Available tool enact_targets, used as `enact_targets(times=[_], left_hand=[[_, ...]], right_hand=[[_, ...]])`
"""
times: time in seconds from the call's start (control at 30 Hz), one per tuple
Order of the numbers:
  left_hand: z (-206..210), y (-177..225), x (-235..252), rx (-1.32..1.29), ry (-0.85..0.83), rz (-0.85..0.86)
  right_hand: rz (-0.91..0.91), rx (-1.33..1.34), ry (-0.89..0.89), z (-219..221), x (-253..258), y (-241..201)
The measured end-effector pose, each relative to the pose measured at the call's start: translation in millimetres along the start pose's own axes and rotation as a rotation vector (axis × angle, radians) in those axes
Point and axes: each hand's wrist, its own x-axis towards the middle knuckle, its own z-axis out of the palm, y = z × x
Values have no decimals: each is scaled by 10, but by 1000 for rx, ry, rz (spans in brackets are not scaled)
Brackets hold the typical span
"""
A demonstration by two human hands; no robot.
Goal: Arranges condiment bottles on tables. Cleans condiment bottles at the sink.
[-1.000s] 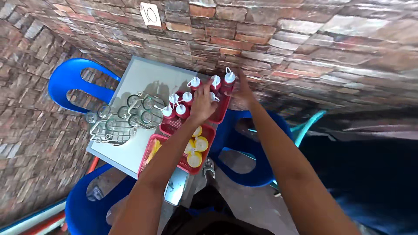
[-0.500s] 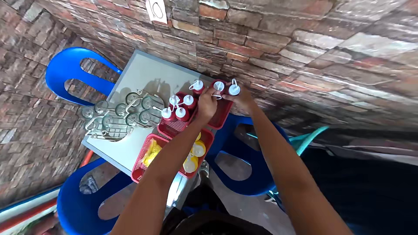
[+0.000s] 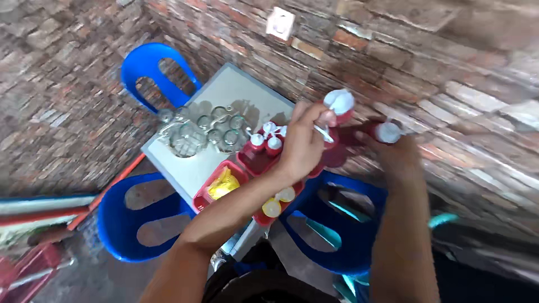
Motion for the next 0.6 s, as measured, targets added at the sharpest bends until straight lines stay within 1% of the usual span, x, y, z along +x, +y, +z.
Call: enact_targets(times=[0.07, 0.13, 0.2, 0.23, 0.3, 0.37, 0.47, 0.53, 0.6], left_hand=[[-481, 329, -97, -29, 102, 110], [-1070, 625, -280, -1, 207, 251], [-1738, 921, -586, 97, 299, 371], [-2089, 1056, -789, 168, 343, 420], [-2800, 1297, -1316, 325, 411, 468], [-3482, 1513, -1971, 474, 482, 446], [-4400, 1780, -3100, 650, 627, 351], [-4946, 1960, -3869, 768, 747, 262], [-5391, 2130, -4625, 877, 872, 164]], right_hand=[[-147, -73, -8, 54, -126, -392], [-298, -58, -49, 239, -285, -830], [-445, 55, -119, 535, -436, -1169], [-515, 149, -182, 741, -503, -1334], [-570, 357, -326, 1261, -734, -1785], [-549, 587, -500, 1852, -1169, -2313], [-572, 858, -724, 2793, -1944, -2920], [-592, 930, -897, 3429, -2491, -3356], [-559, 975, -1019, 4064, -3117, -3806]])
